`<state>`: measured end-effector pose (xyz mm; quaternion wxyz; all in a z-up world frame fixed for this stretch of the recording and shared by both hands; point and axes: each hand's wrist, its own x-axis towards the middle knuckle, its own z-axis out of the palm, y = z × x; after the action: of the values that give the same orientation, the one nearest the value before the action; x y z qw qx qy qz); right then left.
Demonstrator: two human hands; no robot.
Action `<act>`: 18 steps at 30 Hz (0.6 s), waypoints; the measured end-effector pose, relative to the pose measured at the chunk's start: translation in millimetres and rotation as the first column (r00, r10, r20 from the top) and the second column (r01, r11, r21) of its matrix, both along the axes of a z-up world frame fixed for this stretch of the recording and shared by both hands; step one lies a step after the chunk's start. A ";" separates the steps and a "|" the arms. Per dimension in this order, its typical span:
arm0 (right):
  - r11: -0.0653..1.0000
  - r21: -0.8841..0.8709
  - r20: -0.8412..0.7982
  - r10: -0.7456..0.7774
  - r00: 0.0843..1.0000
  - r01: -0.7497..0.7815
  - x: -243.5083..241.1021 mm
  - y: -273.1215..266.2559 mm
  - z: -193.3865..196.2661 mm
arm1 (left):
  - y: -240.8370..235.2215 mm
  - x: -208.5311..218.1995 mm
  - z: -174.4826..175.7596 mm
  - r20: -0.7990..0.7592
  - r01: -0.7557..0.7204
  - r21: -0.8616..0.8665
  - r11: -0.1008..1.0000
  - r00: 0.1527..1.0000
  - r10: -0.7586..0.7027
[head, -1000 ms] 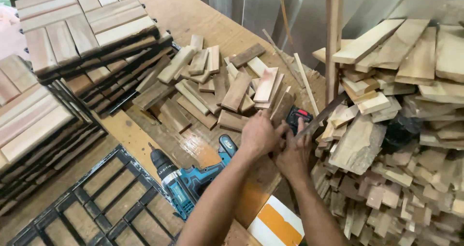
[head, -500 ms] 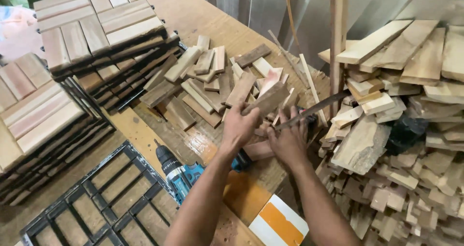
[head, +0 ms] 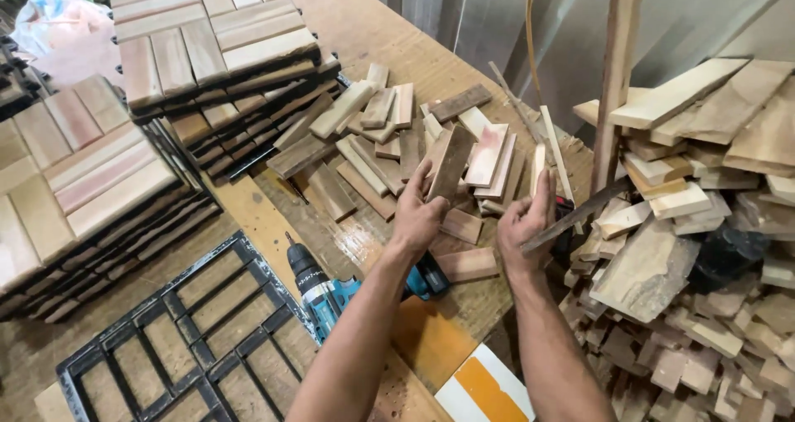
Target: Assembling interlocking wooden floor tiles by arranging wooden slats in a pattern and fastening them to a plastic base using a power drill and screws.
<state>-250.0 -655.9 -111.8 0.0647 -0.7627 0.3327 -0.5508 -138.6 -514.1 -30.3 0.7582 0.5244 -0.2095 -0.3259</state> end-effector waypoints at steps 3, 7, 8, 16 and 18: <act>0.981 -0.193 0.048 0.001 0.999 0.008 32.5 -12.0 13.9 | -22.1 6.1 -16.8 0.024 -0.089 0.146 0.985 0.996 0.086; 0.906 0.420 -0.516 0.195 0.834 0.048 49.2 -24.7 0.6 | -32.8 7.9 -25.6 -0.001 -0.107 0.114 0.988 0.994 0.108; 0.891 0.451 -0.420 0.157 0.894 0.055 54.0 -31.3 2.4 | -30.7 5.3 -13.3 -0.028 -0.112 0.113 0.987 0.993 0.116; 0.619 0.770 -0.401 0.286 0.870 0.152 55.0 -40.3 50.1 | -33.7 5.9 -21.8 0.011 -0.144 0.321 0.936 0.989 0.149; 0.599 0.734 -0.586 0.321 0.744 0.320 52.6 -38.5 56.1 | -34.6 4.9 -25.7 0.037 -0.127 0.408 0.904 0.992 0.122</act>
<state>-197.4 -694.4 -55.8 0.2757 -0.7931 0.5423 -0.0294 -133.7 -548.7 -56.0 0.6498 0.6855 -0.1067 -0.3106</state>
